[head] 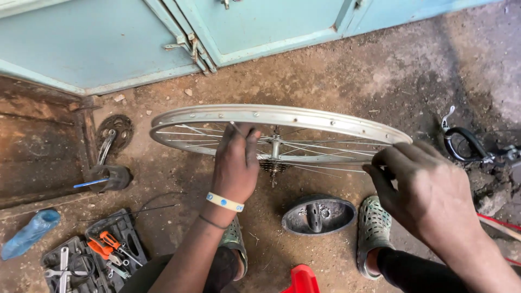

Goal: The person is sitting on a red stool and repairing a bicycle wheel. They use a spoke wrench to tighten the nipples on the spokes and adjust the wheel's alignment. The person rotates the wheel to access different sections and continues to tighten the spokes.

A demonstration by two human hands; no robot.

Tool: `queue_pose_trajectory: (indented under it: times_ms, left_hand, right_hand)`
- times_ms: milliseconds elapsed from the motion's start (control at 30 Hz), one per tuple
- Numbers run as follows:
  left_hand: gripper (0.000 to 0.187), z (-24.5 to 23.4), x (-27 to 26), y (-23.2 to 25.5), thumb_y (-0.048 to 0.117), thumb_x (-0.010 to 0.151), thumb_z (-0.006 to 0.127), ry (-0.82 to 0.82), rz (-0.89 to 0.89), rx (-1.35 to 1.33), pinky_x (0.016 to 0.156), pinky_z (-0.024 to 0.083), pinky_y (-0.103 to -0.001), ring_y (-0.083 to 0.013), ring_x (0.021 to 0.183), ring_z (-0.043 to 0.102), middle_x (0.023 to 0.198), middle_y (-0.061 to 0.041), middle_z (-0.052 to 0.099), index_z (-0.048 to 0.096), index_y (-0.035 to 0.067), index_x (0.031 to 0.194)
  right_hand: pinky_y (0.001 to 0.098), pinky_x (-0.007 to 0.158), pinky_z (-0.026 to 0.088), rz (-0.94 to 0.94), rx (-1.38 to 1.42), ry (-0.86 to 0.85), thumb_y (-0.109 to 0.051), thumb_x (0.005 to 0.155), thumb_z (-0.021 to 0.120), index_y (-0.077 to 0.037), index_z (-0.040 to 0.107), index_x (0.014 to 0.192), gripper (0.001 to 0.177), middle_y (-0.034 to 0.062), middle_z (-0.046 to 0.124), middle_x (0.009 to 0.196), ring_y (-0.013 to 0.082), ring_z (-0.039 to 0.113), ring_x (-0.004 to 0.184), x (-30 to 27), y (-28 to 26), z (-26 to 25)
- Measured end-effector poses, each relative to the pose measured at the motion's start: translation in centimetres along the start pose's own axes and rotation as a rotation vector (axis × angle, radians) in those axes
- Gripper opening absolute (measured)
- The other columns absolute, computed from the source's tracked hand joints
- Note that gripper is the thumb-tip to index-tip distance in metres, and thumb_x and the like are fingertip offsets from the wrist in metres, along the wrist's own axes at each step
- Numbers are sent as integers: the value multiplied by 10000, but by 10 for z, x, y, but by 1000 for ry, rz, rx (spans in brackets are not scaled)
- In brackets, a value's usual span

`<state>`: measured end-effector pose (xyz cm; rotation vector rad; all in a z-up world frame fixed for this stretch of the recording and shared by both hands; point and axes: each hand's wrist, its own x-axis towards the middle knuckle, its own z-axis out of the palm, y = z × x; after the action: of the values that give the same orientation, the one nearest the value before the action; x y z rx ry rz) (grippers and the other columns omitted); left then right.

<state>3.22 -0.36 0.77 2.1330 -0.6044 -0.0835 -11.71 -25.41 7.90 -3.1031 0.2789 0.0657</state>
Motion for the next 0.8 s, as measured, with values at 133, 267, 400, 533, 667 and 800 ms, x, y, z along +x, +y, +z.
queue_pose_trajectory:
  times_ms: [133, 267, 400, 533, 667, 800]
  left_hand:
    - [165, 6, 4, -3, 94, 1013, 556, 11, 17, 123, 752, 545, -484, -381, 939, 627, 1060, -198, 581, 614, -8, 1130]
    - [54, 9, 10, -3, 68, 943, 642, 53, 94, 245, 696, 495, -525, -396, 937, 593, 1044, -171, 560, 638, 42, 991]
    - [197, 16, 10, 5, 48, 877, 671, 49, 13, 375, 732, 561, -532, -391, 1006, 593, 1158, -166, 550, 679, 88, 1070]
    - [140, 23, 11, 17, 185, 913, 723, 160, -23, 462, 676, 543, -485, -361, 974, 534, 1104, -169, 453, 697, 88, 1010]
    - [295, 13, 13, 35, 336, 991, 638, 155, -124, 402, 670, 563, -406, -352, 1007, 594, 1086, -164, 486, 726, 58, 1037]
    - [319, 14, 11, 32, 370, 976, 659, 207, -121, 388, 643, 551, -392, -366, 977, 588, 1046, -166, 483, 731, 64, 1028]
  right_hand:
    - [467, 760, 420, -281, 247, 350, -170, 965, 771, -53, 666, 942, 158, 167, 571, 979, 351, 527, 924, 21, 0, 0]
    - [550, 980, 419, -321, 478, 525, -124, 933, 794, 14, 672, 968, 187, 282, 509, 1272, 417, 481, 1224, 43, -8, 14]
    - [486, 991, 373, -275, 536, 547, -115, 983, 731, 4, 632, 1002, 156, 238, 553, 1361, 365, 477, 1239, 56, -17, 21]
    - [486, 997, 353, -195, 581, 590, -146, 962, 761, -30, 658, 994, 158, 197, 538, 1284, 339, 474, 1219, 67, -21, 31]
    - [521, 1030, 369, -211, 640, 631, -146, 963, 780, -76, 654, 922, 150, 163, 519, 1238, 405, 467, 1191, 71, -24, 41]
    - [547, 1055, 347, -209, 607, 621, -145, 939, 785, -90, 649, 945, 147, 152, 500, 1268, 409, 441, 1218, 70, -29, 45]
